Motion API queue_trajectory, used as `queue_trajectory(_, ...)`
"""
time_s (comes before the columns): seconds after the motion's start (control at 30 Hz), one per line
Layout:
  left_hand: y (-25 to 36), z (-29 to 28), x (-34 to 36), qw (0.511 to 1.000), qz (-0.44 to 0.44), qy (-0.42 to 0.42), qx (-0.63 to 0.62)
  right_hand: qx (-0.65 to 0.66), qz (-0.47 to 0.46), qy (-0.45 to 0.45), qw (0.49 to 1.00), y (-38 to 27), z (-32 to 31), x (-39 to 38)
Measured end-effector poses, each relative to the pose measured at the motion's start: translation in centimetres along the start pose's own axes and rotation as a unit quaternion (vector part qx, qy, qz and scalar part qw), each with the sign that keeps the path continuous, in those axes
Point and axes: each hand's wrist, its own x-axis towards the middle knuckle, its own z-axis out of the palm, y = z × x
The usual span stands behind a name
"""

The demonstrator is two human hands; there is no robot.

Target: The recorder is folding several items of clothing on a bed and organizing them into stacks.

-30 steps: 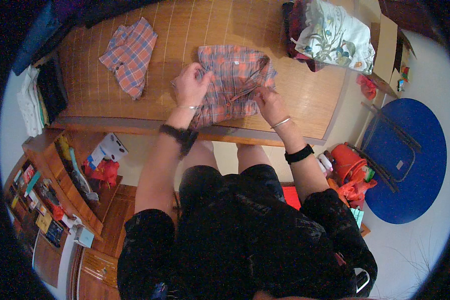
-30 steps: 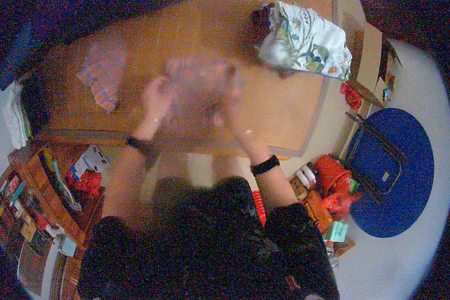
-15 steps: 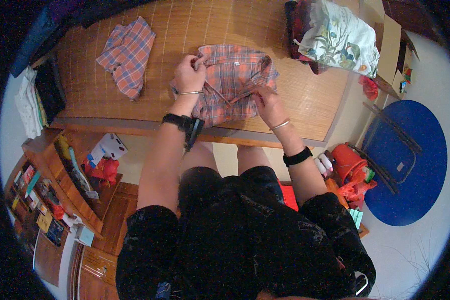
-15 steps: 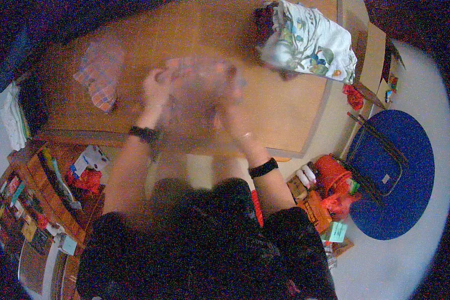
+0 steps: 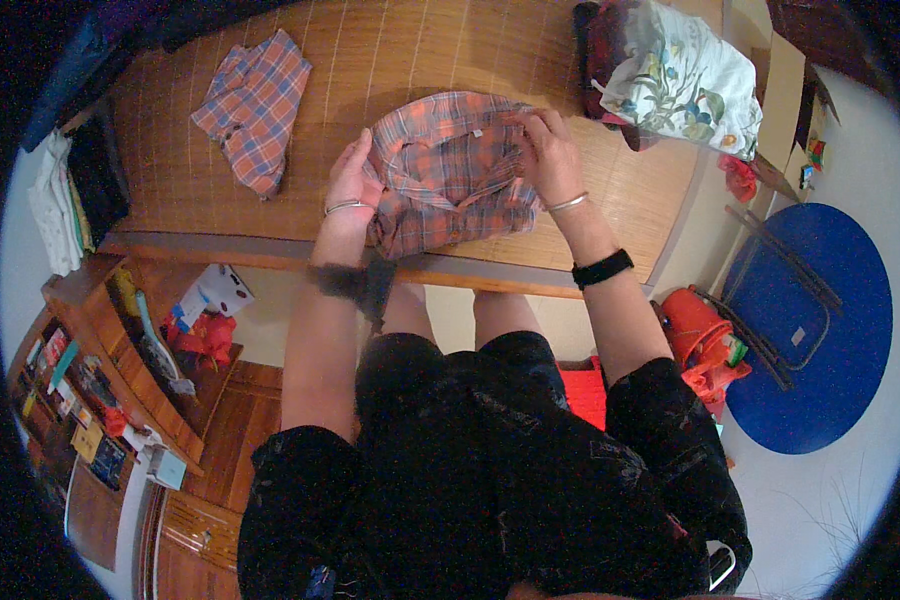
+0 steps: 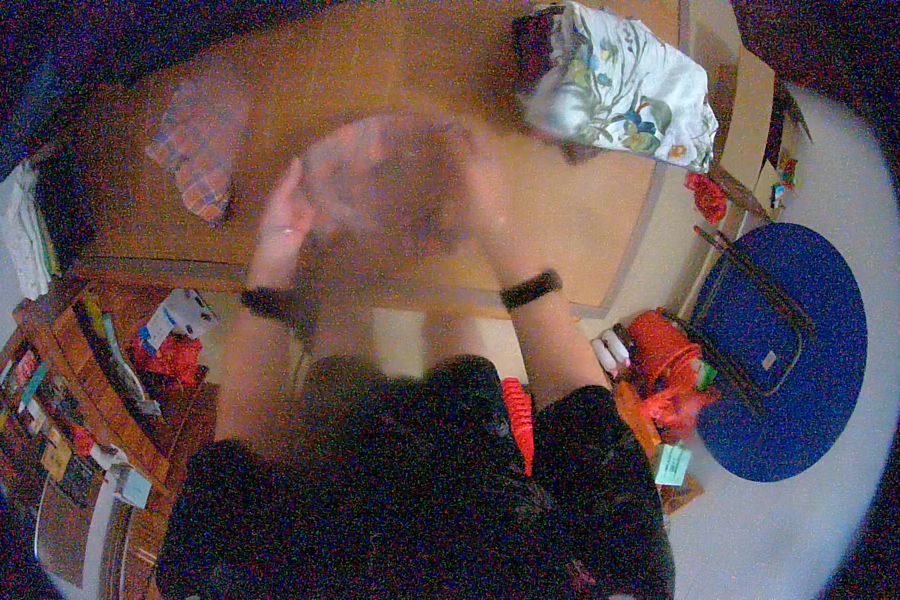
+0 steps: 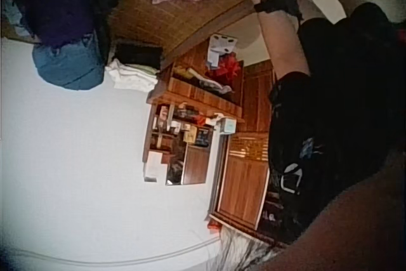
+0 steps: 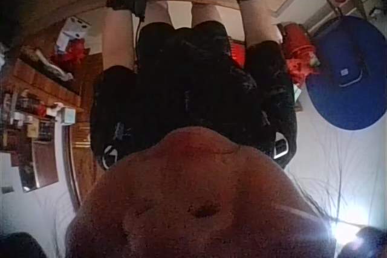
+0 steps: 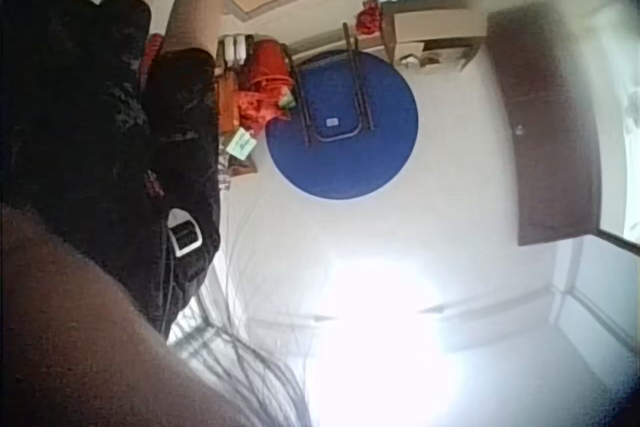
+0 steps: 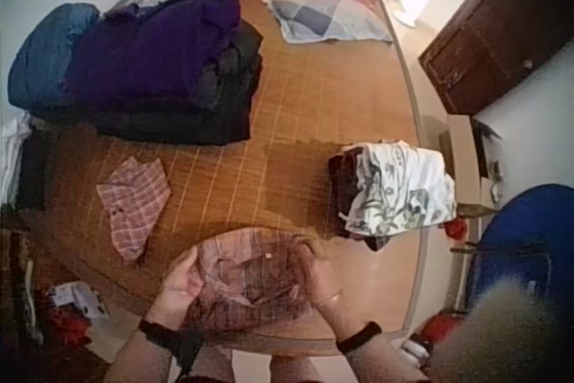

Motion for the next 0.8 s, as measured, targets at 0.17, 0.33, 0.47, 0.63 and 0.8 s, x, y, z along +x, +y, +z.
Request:
queue_trajectory(0.17,-0.1,-0.8,-0.3,0.993,0.037,0.042,0.102,-0.193,-0.119,0.035,0.973,1.9,1.7,1.9)
queue_trajectory(0.33,-0.2,-0.8,-1.1,0.987,0.111,0.036,0.107,-0.261,-0.123,0.036,0.957,2.0,1.1,2.4)
queue_trajectory(0.47,0.0,-1.4,-2.9,0.972,0.153,0.052,0.173,-0.125,-0.086,0.014,0.988,0.6,-0.9,2.5)
queue_trajectory(0.63,0.0,-0.7,-5.1,0.845,0.259,-0.016,0.467,-0.105,-0.022,-0.003,0.994,5.1,0.5,0.9)
queue_trajectory(0.8,-0.2,1.8,-6.7,0.768,0.224,0.010,0.600,-0.034,-0.035,0.032,0.998,1.4,-1.3,1.0)
